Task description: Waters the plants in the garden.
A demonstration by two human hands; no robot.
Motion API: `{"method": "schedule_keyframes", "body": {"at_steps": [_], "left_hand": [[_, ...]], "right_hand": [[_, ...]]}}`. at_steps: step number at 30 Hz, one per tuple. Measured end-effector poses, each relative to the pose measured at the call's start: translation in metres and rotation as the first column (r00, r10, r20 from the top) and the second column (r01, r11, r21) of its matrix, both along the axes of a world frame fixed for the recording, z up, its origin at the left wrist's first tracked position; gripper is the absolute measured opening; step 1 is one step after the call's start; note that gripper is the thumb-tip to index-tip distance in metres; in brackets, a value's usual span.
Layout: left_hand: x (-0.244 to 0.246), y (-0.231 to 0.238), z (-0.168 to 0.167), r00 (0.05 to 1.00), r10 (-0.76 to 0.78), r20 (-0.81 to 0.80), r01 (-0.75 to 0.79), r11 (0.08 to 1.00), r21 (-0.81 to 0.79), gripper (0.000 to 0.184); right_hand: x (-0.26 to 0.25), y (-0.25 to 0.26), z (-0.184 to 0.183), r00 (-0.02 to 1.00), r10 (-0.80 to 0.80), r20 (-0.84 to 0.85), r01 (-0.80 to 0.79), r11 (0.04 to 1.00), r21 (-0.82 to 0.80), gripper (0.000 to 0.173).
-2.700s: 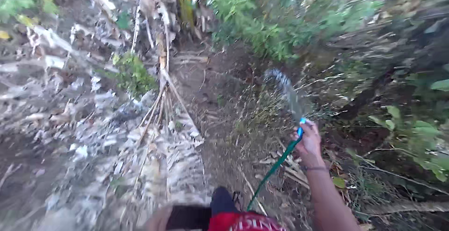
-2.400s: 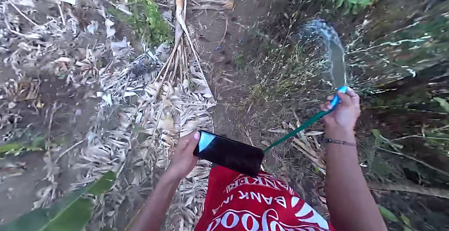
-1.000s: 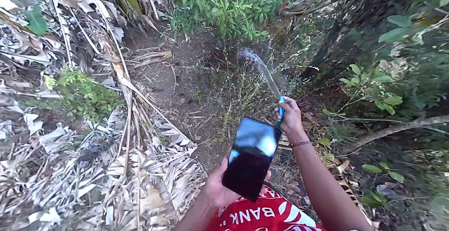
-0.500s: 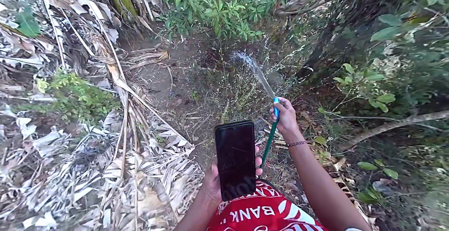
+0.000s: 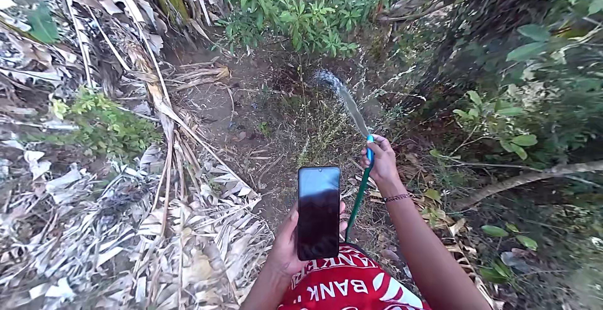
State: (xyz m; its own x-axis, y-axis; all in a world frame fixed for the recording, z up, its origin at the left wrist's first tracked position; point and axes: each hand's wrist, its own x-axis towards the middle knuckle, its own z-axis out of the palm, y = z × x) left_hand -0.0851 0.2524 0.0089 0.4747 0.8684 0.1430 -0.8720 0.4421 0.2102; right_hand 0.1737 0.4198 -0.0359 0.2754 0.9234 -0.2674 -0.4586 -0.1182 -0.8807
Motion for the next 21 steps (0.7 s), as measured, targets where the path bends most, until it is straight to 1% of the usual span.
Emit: {"method": "schedule_keyframes", "body": {"at_steps": [3,5,6,7,9,11,13,14,16,17,18,19,20,21], "left_hand": [[-0.002,0.000,0.008,0.999,0.007,-0.052,-0.016,0.986,-0.167,0.056],[0.000,-0.001,0.013,0.990,0.067,-0.128,-0.097,0.964,-0.247,0.056],[0.001,-0.001,0.018,0.968,0.106,-0.227,-0.174,0.936,-0.305,0.057],[0.004,0.000,0.025,0.926,0.130,-0.355,-0.264,0.895,-0.359,0.058],[0.007,0.004,0.033,0.832,0.145,-0.535,-0.398,0.828,-0.395,0.057],[0.007,0.007,0.033,0.743,0.168,-0.648,-0.477,0.812,-0.337,0.054],[0.004,0.009,0.032,0.659,0.204,-0.724,-0.494,0.843,-0.212,0.048],[0.001,0.009,0.031,0.639,0.224,-0.736,-0.475,0.867,-0.149,0.048],[-0.006,0.010,0.026,0.660,0.265,-0.703,-0.401,0.915,-0.031,0.051],[-0.007,0.011,0.023,0.667,0.299,-0.682,-0.381,0.924,0.032,0.055],[-0.008,0.012,0.020,0.665,0.327,-0.671,-0.365,0.927,0.089,0.064],[-0.008,0.013,0.018,0.652,0.343,-0.676,-0.356,0.926,0.126,0.072],[-0.007,0.013,0.017,0.627,0.347,-0.697,-0.355,0.924,0.141,0.075],[-0.006,0.013,0.017,0.597,0.345,-0.724,-0.361,0.922,0.141,0.073]], "right_hand": [[-0.002,0.001,-0.003,1.000,0.007,0.005,-0.007,1.000,-0.001,0.024],[-0.003,0.000,-0.006,1.000,0.018,0.008,-0.018,1.000,-0.006,0.023],[-0.003,-0.001,-0.008,1.000,0.026,0.010,-0.026,1.000,-0.008,0.023],[-0.004,-0.002,-0.009,0.999,0.035,0.013,-0.035,0.999,-0.009,0.023],[-0.005,-0.004,-0.009,0.999,0.051,0.015,-0.051,0.999,-0.009,0.022],[-0.005,-0.004,-0.009,0.998,0.056,0.020,-0.056,0.998,-0.009,0.023],[-0.006,-0.004,-0.010,0.998,0.060,0.024,-0.060,0.998,-0.008,0.022],[-0.006,-0.005,-0.010,0.998,0.065,0.025,-0.065,0.998,-0.007,0.021],[-0.007,-0.006,-0.009,0.998,0.066,0.024,-0.066,0.998,-0.007,0.020],[-0.007,-0.005,-0.010,0.998,0.067,0.022,-0.067,0.998,0.000,0.020],[-0.007,-0.005,-0.011,0.997,0.069,0.019,-0.070,0.998,0.007,0.020],[-0.007,-0.004,-0.012,0.997,0.071,0.018,-0.071,0.997,0.010,0.019],[-0.006,-0.003,-0.013,0.997,0.076,0.016,-0.076,0.997,0.012,0.019],[-0.006,-0.003,-0.014,0.997,0.079,0.015,-0.079,0.997,0.010,0.019]]}}
